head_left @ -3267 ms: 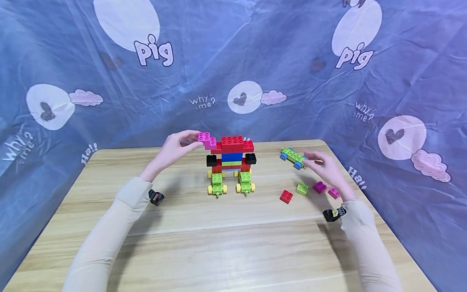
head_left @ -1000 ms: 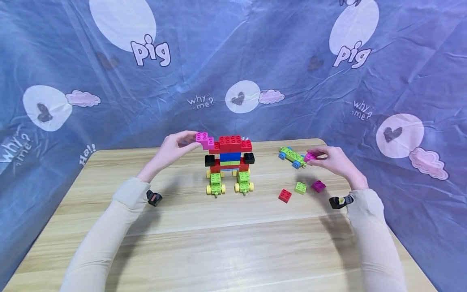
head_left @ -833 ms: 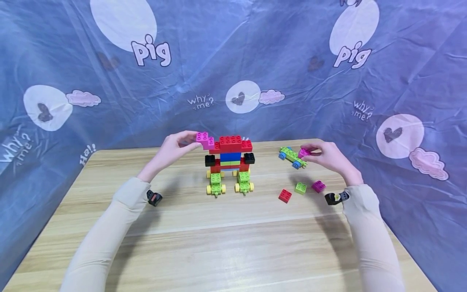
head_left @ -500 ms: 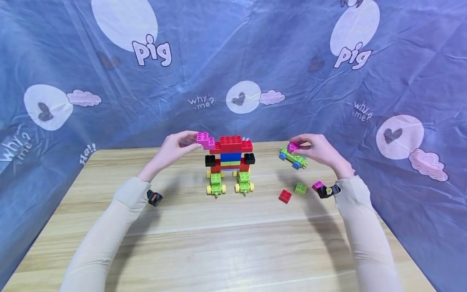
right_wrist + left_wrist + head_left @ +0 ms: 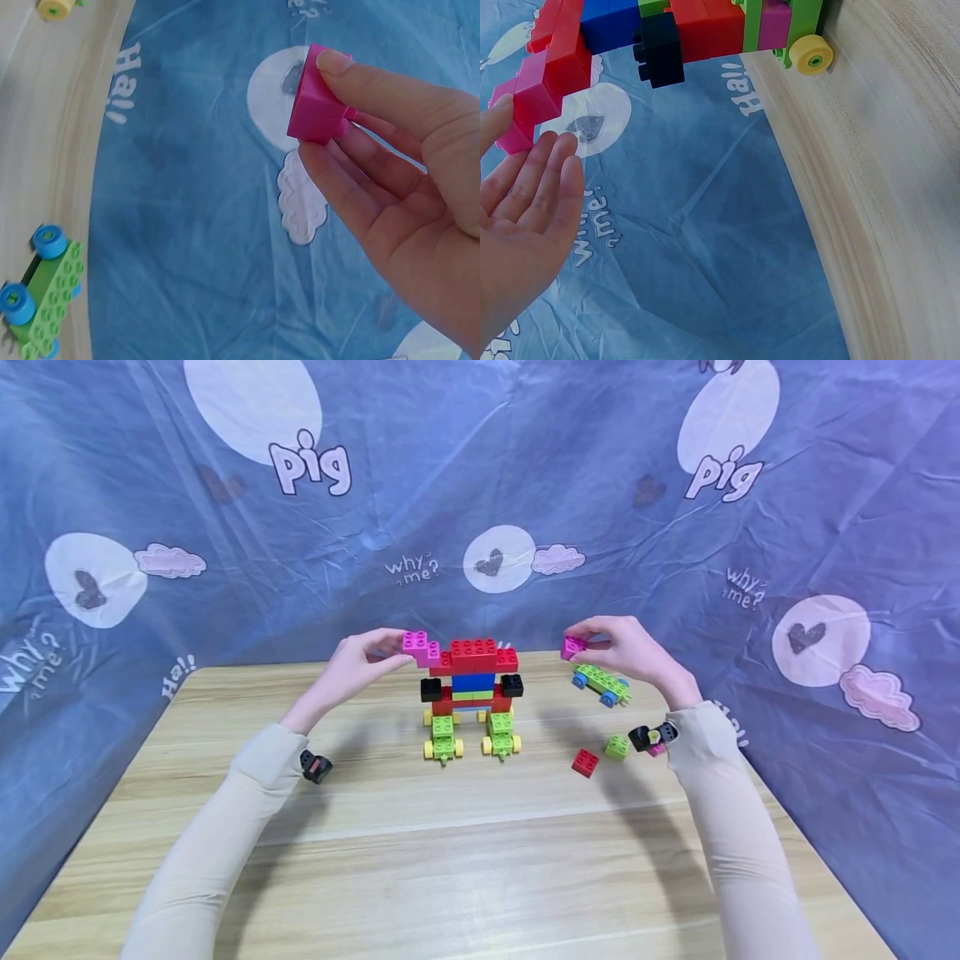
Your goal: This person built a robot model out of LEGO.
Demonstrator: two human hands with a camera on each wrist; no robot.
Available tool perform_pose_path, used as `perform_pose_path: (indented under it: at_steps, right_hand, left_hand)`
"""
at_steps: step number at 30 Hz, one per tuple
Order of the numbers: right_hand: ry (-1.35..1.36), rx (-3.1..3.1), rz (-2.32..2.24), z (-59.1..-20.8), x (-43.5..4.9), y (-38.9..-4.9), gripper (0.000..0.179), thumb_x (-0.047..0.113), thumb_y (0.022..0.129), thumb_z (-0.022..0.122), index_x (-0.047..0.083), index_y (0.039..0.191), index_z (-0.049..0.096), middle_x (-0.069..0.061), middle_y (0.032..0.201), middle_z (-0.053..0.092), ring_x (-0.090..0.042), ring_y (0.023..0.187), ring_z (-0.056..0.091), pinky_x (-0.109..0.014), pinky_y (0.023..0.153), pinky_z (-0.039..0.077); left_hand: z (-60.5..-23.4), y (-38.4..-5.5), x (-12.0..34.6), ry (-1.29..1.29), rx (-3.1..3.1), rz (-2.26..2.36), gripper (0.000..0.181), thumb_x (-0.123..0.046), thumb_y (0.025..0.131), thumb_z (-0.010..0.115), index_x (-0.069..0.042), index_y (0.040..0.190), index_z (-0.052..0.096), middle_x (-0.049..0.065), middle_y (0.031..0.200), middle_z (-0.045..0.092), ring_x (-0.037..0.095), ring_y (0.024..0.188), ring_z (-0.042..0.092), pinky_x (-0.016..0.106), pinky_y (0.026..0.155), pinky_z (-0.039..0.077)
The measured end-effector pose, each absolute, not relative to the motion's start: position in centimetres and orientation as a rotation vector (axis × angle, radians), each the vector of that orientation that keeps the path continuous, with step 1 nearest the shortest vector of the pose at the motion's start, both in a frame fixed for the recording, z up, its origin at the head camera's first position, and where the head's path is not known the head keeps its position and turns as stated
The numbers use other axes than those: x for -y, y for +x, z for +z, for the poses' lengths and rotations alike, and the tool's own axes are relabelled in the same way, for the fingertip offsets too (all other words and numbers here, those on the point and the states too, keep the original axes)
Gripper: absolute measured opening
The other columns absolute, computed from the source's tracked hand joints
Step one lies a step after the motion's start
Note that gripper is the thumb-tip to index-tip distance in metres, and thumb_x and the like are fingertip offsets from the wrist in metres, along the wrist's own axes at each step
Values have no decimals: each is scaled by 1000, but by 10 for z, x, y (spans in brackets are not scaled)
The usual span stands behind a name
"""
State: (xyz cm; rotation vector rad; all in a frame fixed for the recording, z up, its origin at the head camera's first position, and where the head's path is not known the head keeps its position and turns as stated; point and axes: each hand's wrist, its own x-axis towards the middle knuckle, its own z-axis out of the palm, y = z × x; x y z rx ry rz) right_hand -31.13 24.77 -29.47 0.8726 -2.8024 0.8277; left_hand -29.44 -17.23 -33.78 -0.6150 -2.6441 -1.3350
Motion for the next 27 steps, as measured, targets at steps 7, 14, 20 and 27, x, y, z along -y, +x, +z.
perform_pose_path:
  at_steps: [7, 14, 20, 27]
  right_hand:
    - [918, 2792, 807, -286, -228, -315, 37, 11, 84, 79, 4, 119, 70, -13, 114, 72, -26, 105, 68, -46, 93, 57]
    - [990, 2782, 833, -283, -211, -316, 38, 14, 83, 80, 6, 119, 70, -11, 114, 73, -23, 102, 67, -44, 91, 58]
    - [1063, 2770, 891, -283, -197, -319, 36, 12, 83, 80, 6, 118, 71, -10, 113, 73, -23, 101, 69, -41, 91, 59]
    - [1133, 2781, 938, -285, -188, -322, 36, 8, 85, 77, 0, 119, 69, -18, 119, 71, -32, 108, 70, -41, 94, 58]
  left_hand:
    - [-338, -295, 173, -611, 2643, -1329, 40, -25, 92, 71, -11, 129, 64, 13, 113, 73, 25, 101, 69, 35, 87, 56]
    - [-338, -295, 172, -612, 2648, -1329, 41, -24, 92, 71, -11, 130, 64, 14, 112, 73, 25, 101, 69, 29, 85, 56]
    - [-339, -295, 173, -613, 2645, -1332, 42, -27, 92, 71, -12, 130, 64, 13, 115, 73, 24, 102, 69, 35, 88, 56]
    - [-339, -295, 172, -607, 2656, -1330, 41, -23, 93, 71, -10, 131, 63, 14, 114, 73, 25, 102, 69, 32, 87, 56]
